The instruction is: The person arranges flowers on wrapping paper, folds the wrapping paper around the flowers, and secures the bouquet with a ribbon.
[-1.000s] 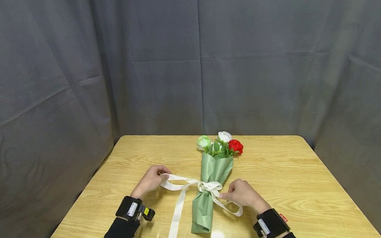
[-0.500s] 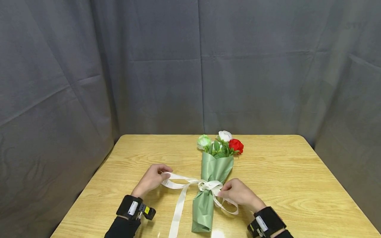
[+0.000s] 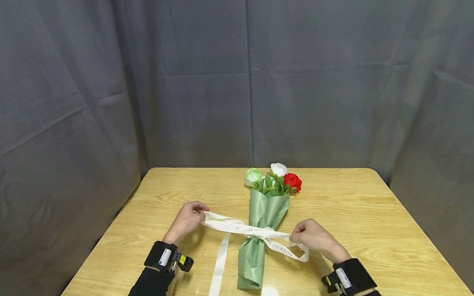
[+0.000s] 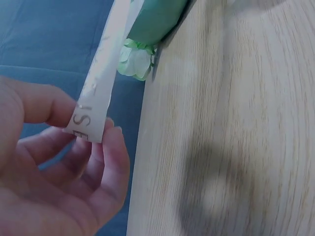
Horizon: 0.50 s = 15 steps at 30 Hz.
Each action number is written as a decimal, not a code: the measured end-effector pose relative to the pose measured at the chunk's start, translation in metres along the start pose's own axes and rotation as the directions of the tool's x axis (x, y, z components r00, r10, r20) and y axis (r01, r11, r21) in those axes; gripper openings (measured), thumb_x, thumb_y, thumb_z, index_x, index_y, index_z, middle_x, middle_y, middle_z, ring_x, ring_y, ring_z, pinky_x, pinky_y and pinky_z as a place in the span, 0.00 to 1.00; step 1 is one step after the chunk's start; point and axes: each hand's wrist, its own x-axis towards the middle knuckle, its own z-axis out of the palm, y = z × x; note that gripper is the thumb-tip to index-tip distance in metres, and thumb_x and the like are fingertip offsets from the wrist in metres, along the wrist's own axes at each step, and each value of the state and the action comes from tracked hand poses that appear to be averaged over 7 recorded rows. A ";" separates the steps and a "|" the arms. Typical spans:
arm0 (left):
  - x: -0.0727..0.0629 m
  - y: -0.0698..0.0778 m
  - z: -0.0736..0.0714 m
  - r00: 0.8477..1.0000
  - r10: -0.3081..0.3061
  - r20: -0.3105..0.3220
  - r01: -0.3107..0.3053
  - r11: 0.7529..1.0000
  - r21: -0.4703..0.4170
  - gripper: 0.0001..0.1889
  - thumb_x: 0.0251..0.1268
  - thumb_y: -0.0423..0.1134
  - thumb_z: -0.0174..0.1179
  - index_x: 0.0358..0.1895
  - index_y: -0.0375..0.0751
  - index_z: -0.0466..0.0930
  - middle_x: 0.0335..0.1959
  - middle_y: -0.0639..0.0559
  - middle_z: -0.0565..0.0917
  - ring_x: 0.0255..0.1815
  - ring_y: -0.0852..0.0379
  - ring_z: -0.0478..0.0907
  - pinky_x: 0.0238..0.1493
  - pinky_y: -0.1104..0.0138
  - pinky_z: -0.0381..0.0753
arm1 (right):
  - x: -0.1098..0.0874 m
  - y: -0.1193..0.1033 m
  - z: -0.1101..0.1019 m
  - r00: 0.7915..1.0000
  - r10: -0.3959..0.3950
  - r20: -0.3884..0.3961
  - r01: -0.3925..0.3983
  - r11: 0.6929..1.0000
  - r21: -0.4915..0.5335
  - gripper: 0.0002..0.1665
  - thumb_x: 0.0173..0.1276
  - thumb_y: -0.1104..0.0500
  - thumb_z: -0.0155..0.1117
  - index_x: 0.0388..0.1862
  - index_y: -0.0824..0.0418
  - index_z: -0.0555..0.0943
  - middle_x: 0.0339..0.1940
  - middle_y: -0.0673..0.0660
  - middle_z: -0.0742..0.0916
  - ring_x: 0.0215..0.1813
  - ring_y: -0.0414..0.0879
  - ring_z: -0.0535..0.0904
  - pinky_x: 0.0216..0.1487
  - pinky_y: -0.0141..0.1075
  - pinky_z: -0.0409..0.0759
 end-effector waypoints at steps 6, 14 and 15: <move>0.001 -0.001 0.001 0.999 -0.020 -0.031 0.020 1.000 0.002 0.06 0.63 0.32 0.63 0.41 0.36 0.87 0.40 0.46 0.82 0.39 0.51 0.77 0.37 0.63 0.74 | -0.002 0.000 -0.008 1.000 -0.003 -0.007 0.003 1.000 0.005 0.14 0.68 0.58 0.67 0.28 0.66 0.78 0.22 0.51 0.76 0.26 0.43 0.70 0.27 0.32 0.65; -0.002 -0.002 -0.001 0.999 -0.032 -0.025 0.029 0.995 -0.100 0.05 0.67 0.33 0.60 0.35 0.34 0.81 0.29 0.46 0.82 0.29 0.52 0.80 0.36 0.59 0.82 | -0.004 0.003 -0.014 1.000 -0.004 -0.026 0.005 1.000 0.025 0.10 0.66 0.61 0.64 0.26 0.63 0.76 0.24 0.52 0.76 0.29 0.45 0.70 0.31 0.35 0.66; -0.002 -0.002 -0.001 0.999 -0.035 -0.029 0.032 0.993 -0.116 0.05 0.67 0.33 0.59 0.36 0.34 0.80 0.30 0.45 0.82 0.30 0.51 0.81 0.37 0.57 0.83 | -0.004 0.005 -0.014 1.000 -0.004 -0.027 0.005 1.000 0.029 0.10 0.66 0.62 0.64 0.26 0.63 0.76 0.24 0.52 0.76 0.28 0.45 0.70 0.31 0.35 0.66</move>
